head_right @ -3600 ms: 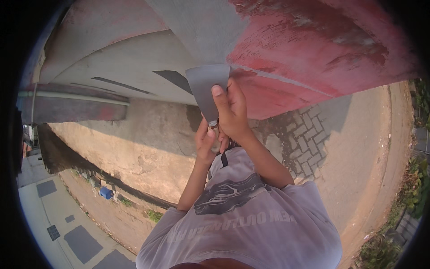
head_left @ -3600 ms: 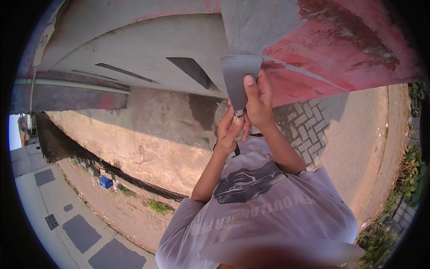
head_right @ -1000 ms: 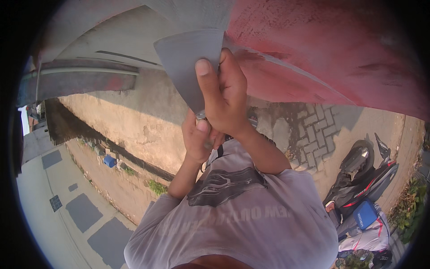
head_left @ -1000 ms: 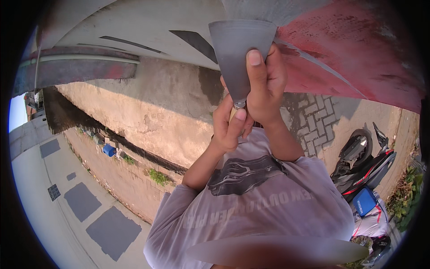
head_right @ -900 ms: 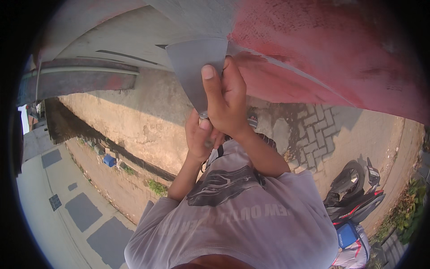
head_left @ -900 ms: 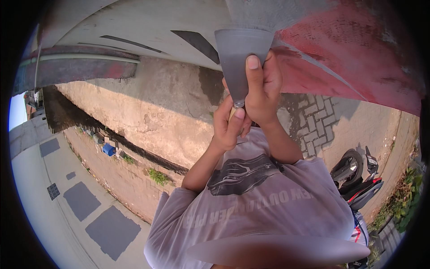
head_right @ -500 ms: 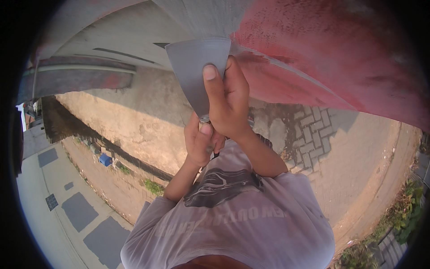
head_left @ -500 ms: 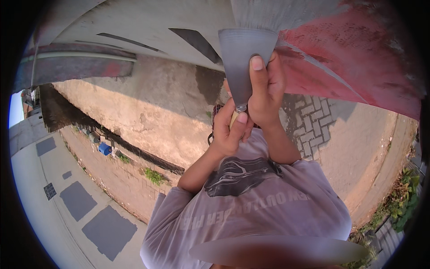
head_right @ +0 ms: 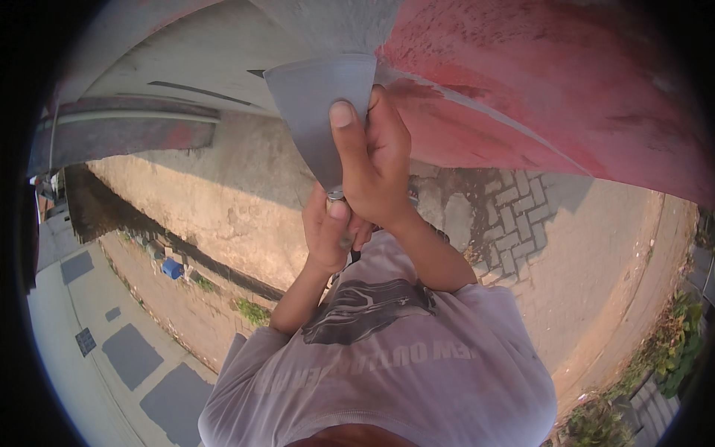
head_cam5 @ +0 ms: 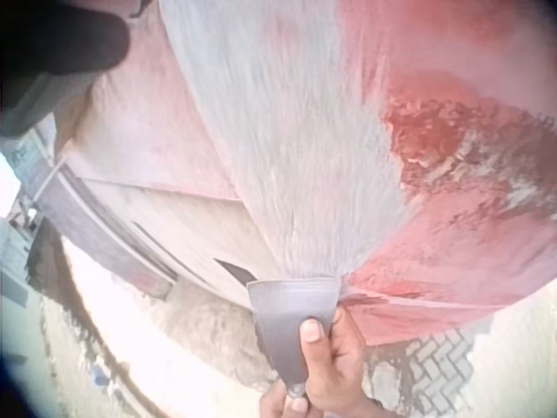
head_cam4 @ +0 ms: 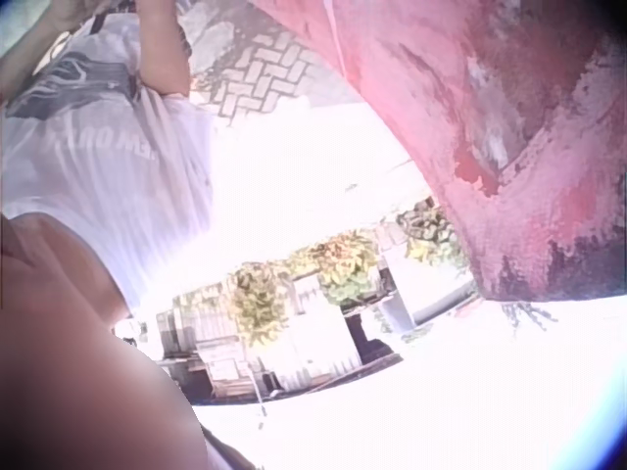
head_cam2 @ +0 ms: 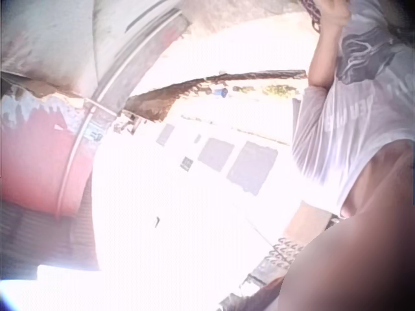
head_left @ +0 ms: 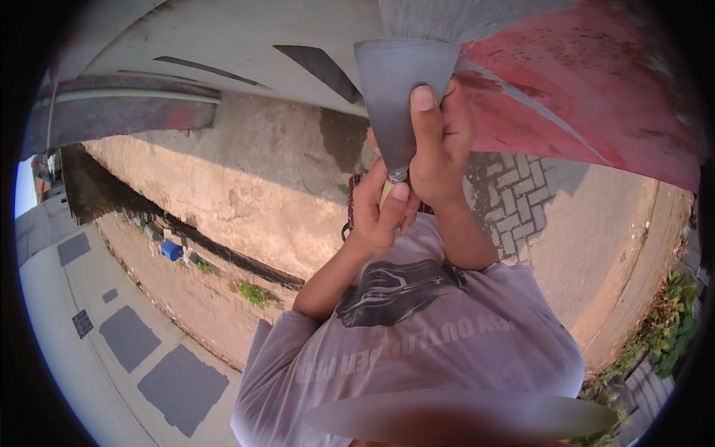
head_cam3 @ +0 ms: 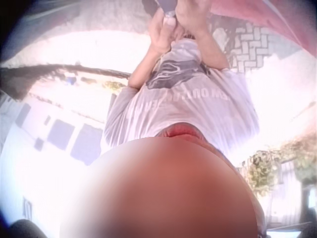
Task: The person uses a metal scraper to remove pink paint from a curved concrete surface. They repeatedly scrape the same area, occasionally pausing to wipe the surface with their hand.
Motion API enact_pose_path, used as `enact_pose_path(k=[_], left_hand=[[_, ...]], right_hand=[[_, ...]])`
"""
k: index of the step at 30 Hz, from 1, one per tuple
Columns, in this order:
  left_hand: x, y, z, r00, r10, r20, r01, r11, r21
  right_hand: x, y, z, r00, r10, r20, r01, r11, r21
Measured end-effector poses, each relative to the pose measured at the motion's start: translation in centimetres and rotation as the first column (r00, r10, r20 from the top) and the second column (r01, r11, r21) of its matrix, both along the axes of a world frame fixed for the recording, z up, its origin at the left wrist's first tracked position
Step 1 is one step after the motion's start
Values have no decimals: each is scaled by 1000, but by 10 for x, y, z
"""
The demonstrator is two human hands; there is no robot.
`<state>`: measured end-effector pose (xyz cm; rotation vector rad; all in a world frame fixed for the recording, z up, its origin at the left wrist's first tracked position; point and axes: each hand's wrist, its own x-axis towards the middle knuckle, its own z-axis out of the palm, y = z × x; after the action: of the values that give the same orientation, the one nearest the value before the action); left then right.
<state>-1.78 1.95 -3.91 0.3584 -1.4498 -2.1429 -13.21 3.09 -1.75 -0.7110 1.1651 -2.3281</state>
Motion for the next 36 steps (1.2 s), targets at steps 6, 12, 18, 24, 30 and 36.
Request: enact_pose_path(k=[6,12,18,24,30,36], left_hand=[[1,0,3,1000,-8,29,9,1000,-3],[1,-1,5,999,-18,30,19,1000,-12],[1,-2,6,999,-10,47,12,999,-47],[2,0,6,998,15,62,-11,998,-60],[6,-1,2,997,-12,78,18,997,-80],[2,-1,-3,998,-20,55,22,999,-42]], right_hand=[[3,2,1,997,3,72,-4,1000,13],[1,-2,3,999,-16,50,17,1000,-21],[0,-3,-1,998,-45,-52,45,999,7],[0,0,-4,998,-30,-49,31,999,17],[3,0,-9,998,-63,1,63,998,16],[4,2,-7,997,-22,78,22,1000,3]])
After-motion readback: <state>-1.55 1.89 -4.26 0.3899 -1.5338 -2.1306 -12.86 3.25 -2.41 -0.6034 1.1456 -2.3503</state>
